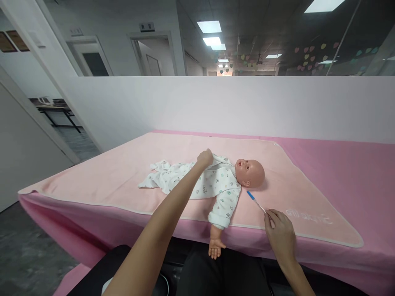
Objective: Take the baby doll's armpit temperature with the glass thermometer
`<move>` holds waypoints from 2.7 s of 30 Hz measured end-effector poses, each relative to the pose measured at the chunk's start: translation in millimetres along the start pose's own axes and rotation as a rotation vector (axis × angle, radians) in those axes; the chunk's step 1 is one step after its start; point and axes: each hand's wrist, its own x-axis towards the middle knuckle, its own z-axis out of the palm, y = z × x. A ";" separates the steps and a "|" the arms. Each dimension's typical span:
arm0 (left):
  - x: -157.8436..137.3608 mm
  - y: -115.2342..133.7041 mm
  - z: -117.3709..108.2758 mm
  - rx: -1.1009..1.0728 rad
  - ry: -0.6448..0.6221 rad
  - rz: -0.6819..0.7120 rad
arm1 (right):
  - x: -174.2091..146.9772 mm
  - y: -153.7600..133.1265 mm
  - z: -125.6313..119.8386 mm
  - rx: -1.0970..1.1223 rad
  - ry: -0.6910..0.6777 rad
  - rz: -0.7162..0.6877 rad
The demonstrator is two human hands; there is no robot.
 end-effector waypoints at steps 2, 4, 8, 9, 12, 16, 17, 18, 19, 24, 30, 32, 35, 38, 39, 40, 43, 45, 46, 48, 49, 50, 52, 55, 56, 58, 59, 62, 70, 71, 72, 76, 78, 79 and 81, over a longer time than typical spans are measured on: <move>0.0 15.0 0.9 0.061 0.079 0.039 | 2.0 -1.2 -6.4 0.003 -0.027 0.069; -0.7 26.1 -0.6 0.198 0.153 0.154 | 6.4 -4.9 -16.8 0.019 -0.037 0.145; -1.3 31.7 -10.7 0.669 0.253 0.492 | 28.9 -25.9 -38.0 0.140 0.021 0.219; -1.2 30.6 -13.5 0.737 0.263 0.544 | 38.2 -33.7 -39.9 0.177 0.045 0.216; -0.8 25.3 -19.4 0.856 0.285 0.647 | 72.5 -58.5 -31.1 0.239 0.102 0.117; -2.2 18.4 -19.6 0.912 0.311 0.701 | 119.6 -84.4 4.3 0.085 0.027 -0.105; -3.2 17.0 -18.8 0.917 0.318 0.708 | 129.6 -89.4 13.2 0.033 -0.025 -0.149; -4.4 15.8 -17.9 0.921 0.324 0.714 | 138.6 -94.1 20.9 -0.016 -0.084 -0.182; -5.9 14.7 -16.9 0.925 0.329 0.719 | 146.8 -98.4 27.2 -0.060 -0.146 -0.200; -13.2 10.5 -13.0 0.941 0.361 0.756 | 178.5 -116.5 38.9 -0.150 -0.375 -0.113; -15.1 9.0 -11.4 0.919 0.405 0.797 | 208.0 -125.4 42.8 -0.044 -0.476 0.075; -16.4 11.2 -12.1 0.911 0.390 0.810 | 215.6 -125.9 50.9 -0.029 -0.522 0.089; -20.3 15.5 -14.5 0.887 0.316 0.795 | 222.5 -126.6 67.1 -0.017 -0.587 0.068; -24.6 16.9 -17.0 0.853 0.222 0.745 | 224.9 -126.7 78.7 0.003 -0.596 0.001; -25.8 16.0 -17.4 0.837 0.205 0.725 | 225.3 -126.0 80.0 0.007 -0.588 -0.024; -27.0 14.6 -17.6 0.820 0.200 0.704 | 225.5 -124.6 80.0 0.009 -0.581 -0.046; -30.7 7.1 -18.3 0.769 0.239 0.650 | 225.7 -117.2 73.2 0.008 -0.563 -0.106; -34.5 0.2 -21.1 0.759 0.264 0.608 | 225.3 -111.0 65.8 0.006 -0.546 -0.148; -37.0 -3.6 -23.8 0.770 0.270 0.580 | 224.9 -108.2 62.0 0.005 -0.536 -0.170; -42.9 -11.6 -31.8 0.810 0.274 0.505 | 223.6 -103.8 55.3 0.004 -0.517 -0.213; -46.4 -15.8 -37.0 0.828 0.273 0.461 | 222.7 -102.2 52.4 0.004 -0.507 -0.235; -50.1 -20.0 -42.5 0.836 0.270 0.417 | 221.3 -100.9 49.7 0.004 -0.497 -0.257; -58.3 -28.4 -53.8 0.818 0.265 0.349 | 217.4 -98.8 45.2 0.005 -0.476 -0.300; -72.5 -40.1 -66.2 0.763 0.262 0.335 | 208.4 -94.6 39.7 0.008 -0.449 -0.353; -77.7 -43.7 -67.8 0.743 0.253 0.354 | 204.9 -92.7 38.4 0.007 -0.442 -0.370; -88.1 -50.9 -65.7 0.680 0.222 0.414 | 198.2 -88.7 36.8 -0.006 -0.425 -0.422; -93.0 -54.4 -61.9 0.630 0.209 0.445 | 195.1 -86.9 36.6 -0.016 -0.413 -0.452; -104.0 -64.8 -42.5 0.455 0.223 0.491 | 188.3 -84.5 39.3 -0.036 -0.376 -0.507; -108.6 -85.2 -31.4 0.203 0.034 0.384 | 173.5 -92.3 50.3 -0.018 -0.314 -0.554; -108.3 -84.8 -38.7 0.145 0.003 0.377 | 170.4 -91.4 50.2 -0.027 -0.320 -0.539; -106.9 -83.0 -46.2 0.075 -0.038 0.386 | 167.0 -90.0 49.9 -0.038 -0.327 -0.527; -77.3 -60.1 -59.4 -0.207 -0.016 0.516 | 155.6 -82.0 46.5 -0.045 -0.319 -0.533; -46.9 -41.9 -45.9 -0.257 0.103 0.513 | 153.9 -78.6 41.7 0.005 -0.311 -0.522; -30.1 -33.0 -34.1 -0.234 0.161 0.489 | 154.5 -77.0 38.2 0.048 -0.307 -0.507; 1.4 -18.6 -5.3 -0.083 0.229 0.404 | 158.1 -73.2 30.0 0.163 -0.307 -0.455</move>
